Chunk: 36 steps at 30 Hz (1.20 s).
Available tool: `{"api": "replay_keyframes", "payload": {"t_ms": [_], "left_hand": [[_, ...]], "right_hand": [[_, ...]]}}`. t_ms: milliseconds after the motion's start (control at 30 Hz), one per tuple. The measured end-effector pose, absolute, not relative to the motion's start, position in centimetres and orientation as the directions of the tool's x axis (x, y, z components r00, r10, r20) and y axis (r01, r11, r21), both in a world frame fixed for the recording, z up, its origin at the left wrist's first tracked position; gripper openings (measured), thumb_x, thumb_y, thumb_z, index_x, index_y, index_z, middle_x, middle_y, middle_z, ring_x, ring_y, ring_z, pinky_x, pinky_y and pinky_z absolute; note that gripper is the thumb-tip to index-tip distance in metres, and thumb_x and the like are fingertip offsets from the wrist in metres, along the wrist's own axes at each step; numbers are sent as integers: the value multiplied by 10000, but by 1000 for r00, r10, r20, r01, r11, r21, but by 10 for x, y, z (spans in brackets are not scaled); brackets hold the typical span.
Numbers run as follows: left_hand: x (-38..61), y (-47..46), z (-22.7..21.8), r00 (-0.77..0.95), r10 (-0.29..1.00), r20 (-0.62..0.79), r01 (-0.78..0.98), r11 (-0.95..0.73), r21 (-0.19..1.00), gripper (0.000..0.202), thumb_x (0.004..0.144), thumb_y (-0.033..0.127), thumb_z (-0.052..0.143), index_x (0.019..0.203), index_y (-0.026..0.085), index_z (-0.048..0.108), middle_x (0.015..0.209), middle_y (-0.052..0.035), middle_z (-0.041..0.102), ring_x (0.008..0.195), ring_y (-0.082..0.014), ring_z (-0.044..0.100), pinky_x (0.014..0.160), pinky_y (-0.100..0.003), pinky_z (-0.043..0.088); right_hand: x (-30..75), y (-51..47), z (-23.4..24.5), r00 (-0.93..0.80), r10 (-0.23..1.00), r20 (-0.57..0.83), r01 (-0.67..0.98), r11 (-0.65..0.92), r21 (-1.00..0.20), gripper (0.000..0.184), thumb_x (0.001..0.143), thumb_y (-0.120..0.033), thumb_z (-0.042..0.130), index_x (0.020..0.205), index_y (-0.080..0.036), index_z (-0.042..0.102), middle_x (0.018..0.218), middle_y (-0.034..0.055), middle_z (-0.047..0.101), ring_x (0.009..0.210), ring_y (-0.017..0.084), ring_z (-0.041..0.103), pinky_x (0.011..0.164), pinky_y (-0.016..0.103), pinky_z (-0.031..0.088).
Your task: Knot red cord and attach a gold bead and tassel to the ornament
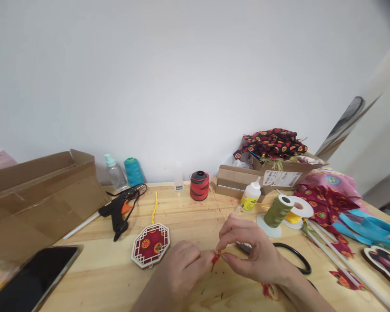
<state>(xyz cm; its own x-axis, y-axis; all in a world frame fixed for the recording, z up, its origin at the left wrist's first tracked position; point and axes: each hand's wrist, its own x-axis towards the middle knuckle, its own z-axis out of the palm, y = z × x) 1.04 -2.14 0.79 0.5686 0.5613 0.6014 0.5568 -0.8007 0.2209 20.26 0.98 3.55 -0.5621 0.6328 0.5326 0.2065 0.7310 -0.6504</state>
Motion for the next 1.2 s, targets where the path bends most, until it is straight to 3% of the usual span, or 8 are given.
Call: {"api": "replay_keyframes", "payload": {"t_ms": [467,600,867,1067,1200], "left_hand": [[12,-20,5,546,541,640,534,-813,232,210,840,138,377,885,172,579,530,11,440,514,-134,378,473,-256,237],[11,-19,5,548,559,623,506,-814,286,200,832,134,384,870,172,577,536,7,451,508,-131,384,462,-255,240],[17,-17,-4,508,519,688,489,-831,266,207,848,167,368,821,151,572,512,11,441,478,-120,383,444,-249,243],[19,-19,2,459,552,696,457,-819,348,171,827,147,418,832,170,587,521,11,466,478,-118,398,448,-243,254],[18,-20,6,494,511,704,465,-839,283,177,822,122,405,838,147,580,510,11,465,478,-120,405,439,-234,264]], "right_hand": [[201,11,32,-578,599,554,248,776,-581,153,669,-72,530,711,-192,615,666,20,572,641,135,522,595,263,418],[199,10,30,-542,611,578,265,776,-572,173,627,-50,491,663,-196,576,634,7,565,596,127,517,572,254,414],[197,8,26,-464,612,641,273,787,-554,182,578,-30,476,621,-194,545,589,-5,553,553,116,510,531,236,405],[197,9,28,-466,628,624,265,771,-579,186,563,-18,478,607,-185,546,582,-5,555,549,109,504,523,226,392],[196,8,28,-454,687,567,263,711,-652,182,547,-13,471,575,-178,544,546,-8,539,500,101,456,460,210,358]]}}
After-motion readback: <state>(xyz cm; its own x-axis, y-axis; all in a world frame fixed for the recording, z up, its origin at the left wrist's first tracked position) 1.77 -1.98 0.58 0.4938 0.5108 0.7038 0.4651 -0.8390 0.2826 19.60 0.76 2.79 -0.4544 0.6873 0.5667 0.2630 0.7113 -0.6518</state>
